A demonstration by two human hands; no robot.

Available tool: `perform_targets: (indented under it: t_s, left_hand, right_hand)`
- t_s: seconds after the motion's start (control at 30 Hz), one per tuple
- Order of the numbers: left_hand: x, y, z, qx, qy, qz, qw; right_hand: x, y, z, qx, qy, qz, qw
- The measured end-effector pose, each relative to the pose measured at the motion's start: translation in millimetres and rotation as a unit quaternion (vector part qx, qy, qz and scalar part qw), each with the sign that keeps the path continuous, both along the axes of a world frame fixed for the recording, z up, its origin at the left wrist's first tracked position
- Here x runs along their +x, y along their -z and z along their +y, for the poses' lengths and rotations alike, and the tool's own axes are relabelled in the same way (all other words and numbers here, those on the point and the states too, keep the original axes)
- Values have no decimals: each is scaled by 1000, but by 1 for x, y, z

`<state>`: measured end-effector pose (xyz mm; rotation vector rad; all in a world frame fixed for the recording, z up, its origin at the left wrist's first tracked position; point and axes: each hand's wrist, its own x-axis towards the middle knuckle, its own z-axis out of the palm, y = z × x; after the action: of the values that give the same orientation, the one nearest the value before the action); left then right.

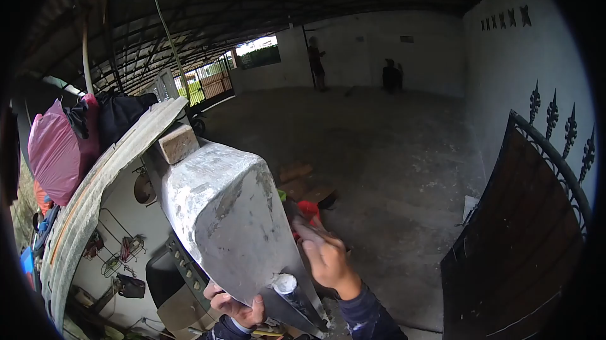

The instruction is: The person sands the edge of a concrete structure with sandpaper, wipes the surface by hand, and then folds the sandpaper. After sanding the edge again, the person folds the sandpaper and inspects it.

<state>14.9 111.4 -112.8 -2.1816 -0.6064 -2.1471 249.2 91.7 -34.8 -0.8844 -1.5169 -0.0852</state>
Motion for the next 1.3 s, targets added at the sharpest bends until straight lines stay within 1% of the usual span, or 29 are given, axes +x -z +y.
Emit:
perform_targets:
  t_s: [0.03, 0.07, 0.1, 0.17, 0.23, 0.3, 0.33, 0.37, 0.4, 0.43, 0.47, 0.5, 0.53, 0.57, 0.63, 0.67, 0.7, 0.77, 0.8, 0.83, 0.9, 0.93, 0.97, 1.03, 1.1, 1.17, 1.2, 1.23, 1.3]
  left_hand:
    - [0, 0, 1, 1, 1, 1, 1000]
    - [-1, 0, 1, 4, 4, 1, 1000]
    - [0, 0, 1, 7, 7, -1, 1000]
    - [2, -2, 3, 11, 18, -3, 1000]
    - [1, -8, -2, 9, 30, -2, 999]
    - [1, -15, -12, -13, -1, 41, 999]
    - [1, -15, -21, -20, -3, 37, 999]
    - [-8, -8, -24, 6, 40, 53, 998]
    - [-17, -2, -22, 86, 152, 93, 980]
    - [-16, -17, -23, 165, 260, 131, 942]
    - [-14, -28, -37, 141, 295, 201, 924]
    - [-4, -63, -60, 114, 326, 271, 898]
    - [7, -72, -67, 95, 323, 283, 898]
    - [15, -69, -71, 89, 318, 255, 909]
    - [31, -53, -74, 27, 334, 211, 918]
    - [34, -48, -77, -28, 347, 216, 912]
    - [38, -49, -81, -28, 348, 217, 912]
    - [44, -49, -91, -147, 359, 166, 907]
    - [47, -48, -93, -148, 362, 166, 905]
    - [51, -45, -94, -169, 359, 145, 906]
    - [58, -42, -94, -209, 353, 103, 906]
    - [57, -47, -89, -134, 264, 160, 941]
    - [58, -45, -87, -136, 265, 160, 941]
    - [60, -44, -84, -233, 393, 127, 881]
    - [54, -44, -84, -236, 393, 144, 877]
    - [48, -45, -82, -191, 404, 161, 880]
    - [47, -50, -82, -180, 407, 154, 882]
    - [44, -51, -81, -180, 406, 157, 882]
    - [40, -50, -75, -146, 428, 150, 879]
  right_hand:
    - [0, 18, -10, -47, 25, 85, 995]
    - [12, 48, -16, -91, 94, 81, 988]
    - [5, 48, -22, -84, 51, 264, 960]
    - [8, 61, -30, -48, 84, 317, 944]
    - [7, 58, -47, -61, 86, 318, 942]
    - [4, 52, -71, -71, 93, 317, 941]
    - [2, 48, -86, -91, 93, 284, 950]
    - [0, 45, -98, -109, 94, 249, 958]
    - [-3, 44, -109, -115, 88, 236, 961]
    - [-7, 39, -118, -119, 93, 210, 966]
    - [-12, 37, -126, -129, 83, 192, 969]
    - [-15, 38, -133, -141, 71, 176, 972]
    - [-15, 45, -139, -159, 61, 144, 975]
    - [-18, 47, -145, -161, 64, 145, 974]
    - [-28, 50, -152, -149, 30, 194, 969]
    - [-39, 58, -151, -61, 18, 252, 966]
    - [-46, 54, -150, -60, 20, 253, 965]
    - [-57, 41, -153, -16, 47, 152, 987]
    - [-60, 39, -154, -4, 71, 127, 989]
    - [-59, 44, -158, -6, 74, 128, 989]
    - [-57, 51, -165, -77, 72, 120, 987]
    - [-57, 46, -161, -44, 67, 133, 988]
    - [-55, 45, -162, -45, 68, 133, 988]
    - [-50, 46, -163, -69, 28, 147, 986]
    - [-50, 50, -165, -67, 27, 170, 983]
    - [-43, 60, -173, -154, -26, 185, 970]
    - [-42, 65, -174, -166, -54, 207, 963]
    - [-46, 67, -175, -164, -54, 210, 962]
    - [-55, 65, -178, -167, -120, 346, 915]
